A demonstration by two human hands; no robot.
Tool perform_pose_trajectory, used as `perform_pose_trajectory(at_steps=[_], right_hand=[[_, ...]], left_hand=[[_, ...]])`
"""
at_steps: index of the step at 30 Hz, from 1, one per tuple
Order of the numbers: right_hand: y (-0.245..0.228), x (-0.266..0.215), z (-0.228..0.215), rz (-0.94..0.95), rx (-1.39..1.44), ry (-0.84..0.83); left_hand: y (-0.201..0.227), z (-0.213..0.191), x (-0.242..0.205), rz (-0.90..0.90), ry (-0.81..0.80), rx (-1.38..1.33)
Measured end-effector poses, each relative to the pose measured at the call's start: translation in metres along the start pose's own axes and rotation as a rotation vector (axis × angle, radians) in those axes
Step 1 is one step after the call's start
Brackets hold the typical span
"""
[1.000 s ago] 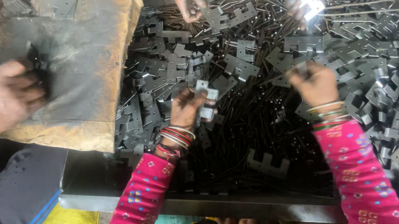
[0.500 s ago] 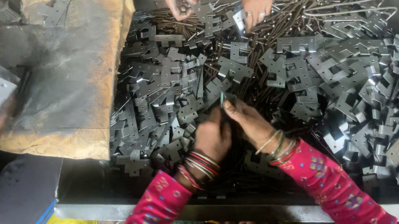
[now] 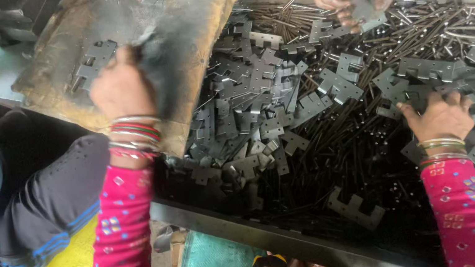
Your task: The person inserts metal rods into metal brackets and places the assembled units into a bin. They repeatedly pick up brackets and rods from a pile, align the rod with the bracket hole, and push it through by hand.
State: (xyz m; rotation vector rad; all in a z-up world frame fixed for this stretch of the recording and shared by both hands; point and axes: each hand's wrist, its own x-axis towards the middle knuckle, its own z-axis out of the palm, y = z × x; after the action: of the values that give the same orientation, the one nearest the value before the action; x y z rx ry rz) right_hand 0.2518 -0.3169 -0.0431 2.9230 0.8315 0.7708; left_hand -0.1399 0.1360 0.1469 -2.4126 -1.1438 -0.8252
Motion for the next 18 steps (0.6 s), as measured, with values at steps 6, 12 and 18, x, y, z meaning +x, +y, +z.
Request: perform_pose_trajectory(at_steps=[6, 12, 18], right_hand=[[0.0, 0.009, 0.005, -0.02, 0.008, -0.005], [0.003, 0.014, -0.009, 0.056, -0.041, -0.25], [0.027, 0.016, -0.062, 0.15, 1.212, -0.07]], left_hand=[[-0.006, 0.001, -0.017, 0.015, 0.172, -0.118], [0.102, 0.008, -0.064, 0.329, -0.027, -0.707], [0.199, 0.058, -0.139, 0.768, -0.429, -0.723]])
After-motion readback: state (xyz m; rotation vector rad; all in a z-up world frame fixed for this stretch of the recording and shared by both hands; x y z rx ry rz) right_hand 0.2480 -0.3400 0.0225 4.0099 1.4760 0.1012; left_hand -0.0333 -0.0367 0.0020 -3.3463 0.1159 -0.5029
